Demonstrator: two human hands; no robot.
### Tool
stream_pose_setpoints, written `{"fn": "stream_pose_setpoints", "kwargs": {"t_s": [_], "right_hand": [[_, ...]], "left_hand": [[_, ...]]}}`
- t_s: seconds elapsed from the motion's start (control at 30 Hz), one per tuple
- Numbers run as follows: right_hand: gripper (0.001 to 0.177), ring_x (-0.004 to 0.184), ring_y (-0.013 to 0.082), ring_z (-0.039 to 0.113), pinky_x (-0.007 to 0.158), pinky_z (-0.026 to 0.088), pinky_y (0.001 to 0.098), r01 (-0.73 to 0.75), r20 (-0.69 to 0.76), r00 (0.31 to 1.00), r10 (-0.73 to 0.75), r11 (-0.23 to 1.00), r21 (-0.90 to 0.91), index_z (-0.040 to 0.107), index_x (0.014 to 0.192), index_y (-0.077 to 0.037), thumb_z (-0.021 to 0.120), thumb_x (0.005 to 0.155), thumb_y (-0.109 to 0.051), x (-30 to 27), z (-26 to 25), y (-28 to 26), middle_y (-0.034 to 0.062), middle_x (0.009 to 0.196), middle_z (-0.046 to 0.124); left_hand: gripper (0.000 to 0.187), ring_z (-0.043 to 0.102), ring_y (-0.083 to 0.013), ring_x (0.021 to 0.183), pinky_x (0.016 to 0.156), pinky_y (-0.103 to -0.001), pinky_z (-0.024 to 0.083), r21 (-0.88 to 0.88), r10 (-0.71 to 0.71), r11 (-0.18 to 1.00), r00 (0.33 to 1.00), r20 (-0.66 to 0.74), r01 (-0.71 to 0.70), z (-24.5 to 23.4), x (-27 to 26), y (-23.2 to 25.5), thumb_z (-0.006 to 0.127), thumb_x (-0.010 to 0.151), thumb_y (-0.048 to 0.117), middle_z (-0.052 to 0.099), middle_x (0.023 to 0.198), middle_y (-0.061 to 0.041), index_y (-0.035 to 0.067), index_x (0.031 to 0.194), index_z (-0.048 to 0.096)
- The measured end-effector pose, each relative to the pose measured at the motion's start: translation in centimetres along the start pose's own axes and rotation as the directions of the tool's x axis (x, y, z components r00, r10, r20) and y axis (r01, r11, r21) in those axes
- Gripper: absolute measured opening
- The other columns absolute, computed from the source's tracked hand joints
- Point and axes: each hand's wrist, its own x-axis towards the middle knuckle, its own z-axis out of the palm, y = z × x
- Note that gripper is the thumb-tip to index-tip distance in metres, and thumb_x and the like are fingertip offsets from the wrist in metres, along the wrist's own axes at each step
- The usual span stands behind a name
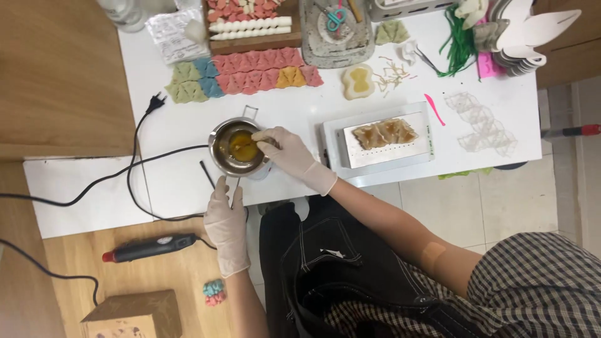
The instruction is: Melt wax with a heat gun, pour colored wax into molds, and use a tool to clean or refine the candle surface.
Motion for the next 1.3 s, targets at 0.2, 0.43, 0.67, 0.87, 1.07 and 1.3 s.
{"fn": "stream_pose_setpoints", "kwargs": {"t_s": [0.2,0.43,0.67,0.87,1.07,1.3], "right_hand": [[0.033,0.088,0.0136,0.067,0.084,0.056,0.0289,-0.096,0.029,0.995,0.094,0.994,0.052,0.068,0.127,-0.005,0.064,0.098,-0.02,1.1,-0.6,2.5,0.0073,0.106,0.075],[0.032,0.086,0.0139,0.067,0.082,0.056,0.029,-0.093,0.044,0.995,0.091,0.995,0.041,0.066,0.127,-0.005,0.064,0.099,-0.02,1.2,-0.2,4.1,0.007,0.106,0.073],[0.034,0.086,0.012,0.067,0.081,0.058,0.0283,-0.063,0.054,0.997,0.056,0.988,0.138,0.061,0.133,-0.008,0.061,0.1,-0.017,0.2,-0.2,4.0,0.0047,0.104,0.071],[0.039,0.086,0.0099,0.066,0.083,0.057,0.0275,-0.045,0.034,0.999,0.041,0.993,0.108,0.056,0.139,-0.009,0.061,0.101,-0.015,0.0,-0.9,4.9,0.0028,0.105,0.07],[0.041,0.077,0.0092,0.058,0.075,0.053,0.0263,-0.105,0.053,0.994,0.099,0.988,0.116,0.057,0.141,-0.01,0.062,0.101,-0.017,-0.7,-2.7,2.9,0.0017,0.087,0.061],[0.048,0.075,0.0088,0.056,0.072,0.051,0.0252,-0.056,0.052,0.997,0.051,0.995,0.081,0.052,0.143,-0.006,0.064,0.099,-0.017,-2.0,-3.7,1.9,-0.0004,0.083,0.058]], "left_hand": [[0.046,0.07,-0.0345,0.096,0.079,-0.044,0.055,0.016,0.0,1.0,0.999,-0.038,0.001,-1.0,-0.7,2.1,0.067,0.098,0.023,0.072,0.113,-0.018,0.005,0.14,0.058],[0.046,0.07,-0.0335,0.095,0.08,-0.044,0.055,0.052,-0.093,0.995,0.995,0.047,0.09,-1.4,-0.6,3.1,0.066,0.099,0.025,0.071,0.115,-0.017,0.008,0.141,0.058],[0.048,0.067,-0.0378,0.106,0.088,-0.046,0.053,0.04,-0.097,0.995,0.994,0.049,0.095,-1.3,-1.0,3.2,0.067,0.099,0.022,0.069,0.118,-0.022,0.003,0.142,0.056],[0.065,0.06,-0.0434,0.118,0.096,-0.049,0.05,0.029,-0.105,0.994,0.993,0.048,0.104,-0.6,-1.5,3.7,0.071,0.095,0.021,0.06,0.133,-0.028,-0.002,0.15,0.044],[0.08,0.053,-0.0493,0.127,0.104,-0.051,0.046,0.076,-0.063,0.995,0.998,-0.029,0.065,0.2,-1.7,3.5,0.074,0.092,0.02,0.051,0.142,-0.035,-0.007,0.156,0.032],[0.083,0.041,-0.0503,0.139,0.112,-0.057,0.039,0.277,0.05,0.961,0.992,-0.117,-0.016,0.0,-1.6,3.4,0.075,0.093,0.027,0.043,0.147,-0.032,-0.007,0.156,0.032]]}}
